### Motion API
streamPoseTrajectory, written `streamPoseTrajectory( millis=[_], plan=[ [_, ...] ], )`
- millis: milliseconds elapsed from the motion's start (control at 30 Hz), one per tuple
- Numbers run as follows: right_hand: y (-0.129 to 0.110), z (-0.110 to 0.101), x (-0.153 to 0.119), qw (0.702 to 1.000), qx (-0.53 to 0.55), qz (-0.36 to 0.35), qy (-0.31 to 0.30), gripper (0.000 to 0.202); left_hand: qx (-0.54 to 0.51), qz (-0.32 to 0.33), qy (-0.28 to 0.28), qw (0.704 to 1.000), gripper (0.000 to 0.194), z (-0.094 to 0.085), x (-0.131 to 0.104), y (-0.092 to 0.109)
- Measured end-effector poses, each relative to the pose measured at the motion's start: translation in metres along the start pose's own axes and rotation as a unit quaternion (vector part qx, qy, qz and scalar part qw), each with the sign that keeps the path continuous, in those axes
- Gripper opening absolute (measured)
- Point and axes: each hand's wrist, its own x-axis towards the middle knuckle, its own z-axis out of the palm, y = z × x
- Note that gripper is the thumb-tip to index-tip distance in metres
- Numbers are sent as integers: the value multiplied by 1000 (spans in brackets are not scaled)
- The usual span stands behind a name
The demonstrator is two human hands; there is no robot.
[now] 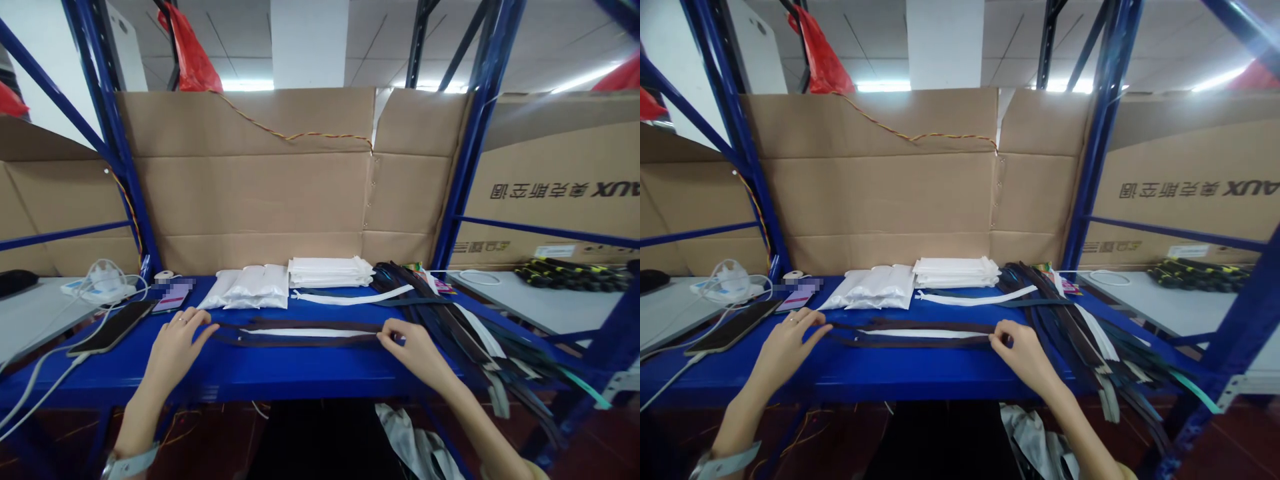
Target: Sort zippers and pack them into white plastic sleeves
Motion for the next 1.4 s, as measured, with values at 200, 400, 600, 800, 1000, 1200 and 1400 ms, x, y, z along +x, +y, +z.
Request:
streamPoseTrajectory(
  millis=[200, 400, 600, 800, 1000, 1200, 1400],
  plan=[
    [-24, 24, 2, 974, 215, 53, -56, 45, -144, 30, -11, 989, 19, -9, 6, 57],
    [-55, 42, -9, 935, 338, 55, -93, 43, -332, 84, -114, 933, 21, -14, -3, 171],
    [-73, 52, -17, 929, 347, 23, -128, 39, -303, 89, -131, 940, 9, -2, -14, 207],
    [-70, 57, -18, 935, 335, 46, -104, 27, -240, 135, -118, 954, 19, 3, -16, 209],
    [-69, 53, -19, 970, 214, 46, -104, 31, -183, 170, -70, 966, 18, 7, -17, 208],
    [-74, 45, -16, 984, 154, 1, -91, 42, -113, 231, -43, 965, 16, 4, -12, 198],
    [-55, 17, -7, 987, 155, 23, -33, 43, -41, 197, -25, 979, 23, 0, 2, 162]
  ],
)
